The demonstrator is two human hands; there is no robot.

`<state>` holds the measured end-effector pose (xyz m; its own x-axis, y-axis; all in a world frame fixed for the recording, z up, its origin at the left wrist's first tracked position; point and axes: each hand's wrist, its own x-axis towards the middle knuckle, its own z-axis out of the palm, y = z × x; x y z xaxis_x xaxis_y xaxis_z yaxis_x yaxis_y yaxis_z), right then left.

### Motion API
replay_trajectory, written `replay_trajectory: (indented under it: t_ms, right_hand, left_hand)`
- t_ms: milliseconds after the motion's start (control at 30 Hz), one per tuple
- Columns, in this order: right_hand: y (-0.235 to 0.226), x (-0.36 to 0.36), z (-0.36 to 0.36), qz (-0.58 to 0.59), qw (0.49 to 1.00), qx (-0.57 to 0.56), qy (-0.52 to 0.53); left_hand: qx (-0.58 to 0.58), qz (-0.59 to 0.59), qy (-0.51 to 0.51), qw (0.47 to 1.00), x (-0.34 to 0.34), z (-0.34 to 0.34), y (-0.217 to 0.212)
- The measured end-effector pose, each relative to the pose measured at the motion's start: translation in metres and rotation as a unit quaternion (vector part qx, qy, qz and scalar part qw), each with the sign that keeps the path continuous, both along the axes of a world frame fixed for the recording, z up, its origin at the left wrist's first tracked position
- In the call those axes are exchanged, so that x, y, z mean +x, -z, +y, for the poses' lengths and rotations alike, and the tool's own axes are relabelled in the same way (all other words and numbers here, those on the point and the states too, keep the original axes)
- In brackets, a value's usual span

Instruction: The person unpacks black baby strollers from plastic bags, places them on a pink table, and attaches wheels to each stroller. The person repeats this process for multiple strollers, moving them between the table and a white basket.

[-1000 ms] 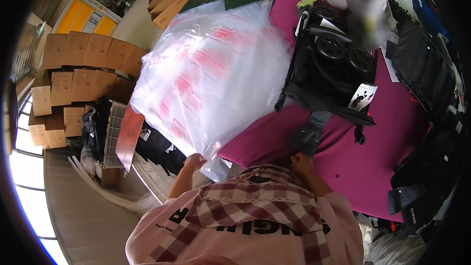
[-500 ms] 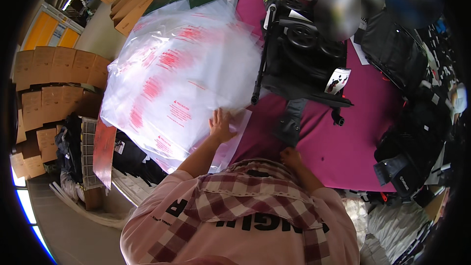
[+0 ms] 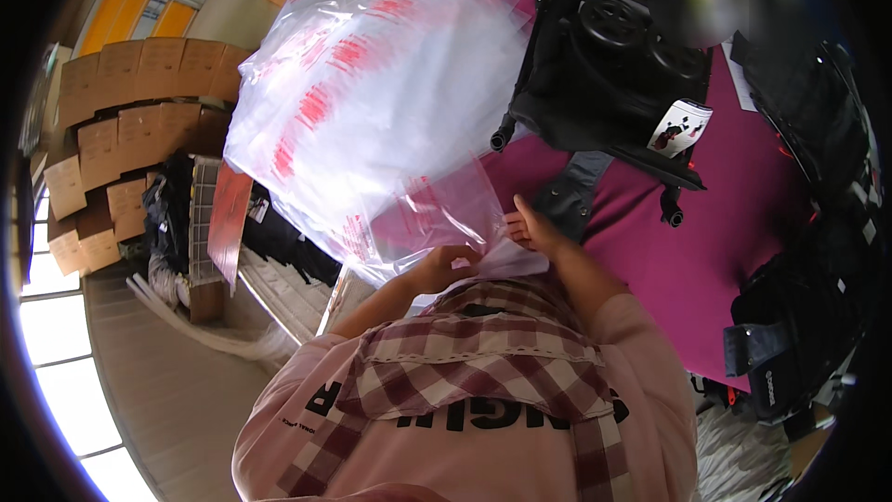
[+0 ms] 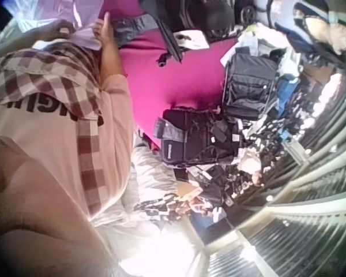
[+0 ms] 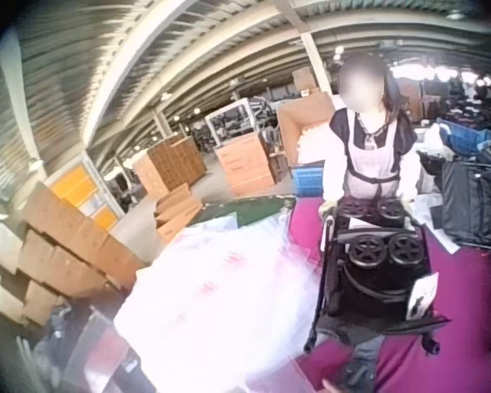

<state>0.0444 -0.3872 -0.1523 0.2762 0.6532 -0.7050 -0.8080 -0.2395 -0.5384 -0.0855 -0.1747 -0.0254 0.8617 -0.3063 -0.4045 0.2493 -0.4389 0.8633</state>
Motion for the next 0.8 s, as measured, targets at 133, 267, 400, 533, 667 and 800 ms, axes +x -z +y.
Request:
replay_trajectory:
  t_ms: [133, 267, 400, 533, 667, 800]
  right_hand:
    - [-0.033, 0.02, 0.04, 0.011, 0.997, 0.027, -0.078]
    - [-0.003, 0.006, 0.061, -0.272, 0.956, -0.013, -0.107]
    - [-0.005, -0.021, 0.065, -0.444, 0.877, -0.043, -0.179]
    - [-0.014, -0.076, 0.07, -0.295, 0.927, 0.101, -0.207]
    - [-0.085, -0.078, 0.069, -0.43, 0.849, 0.009, -0.306]
    - [-0.115, -0.067, 0.063, -0.355, 0.904, -0.024, -0.237]
  left_hand:
    - [0.004, -0.013, -0.029, 1.0, -0.037, -0.031, -0.016]
    - [0.03, 0.031, -0.082, 0.996, -0.063, -0.039, -0.001]
    - [0.011, 0.089, -0.225, 0.97, -0.076, -0.023, 0.02]
    - [-0.041, 0.126, -0.26, 0.956, -0.057, -0.005, 0.039]
    - [-0.062, 0.071, -0.235, 0.967, -0.054, 0.01, 0.06]
    - [0.221, 0.087, -0.197, 0.951, -0.077, 0.048, 0.105]
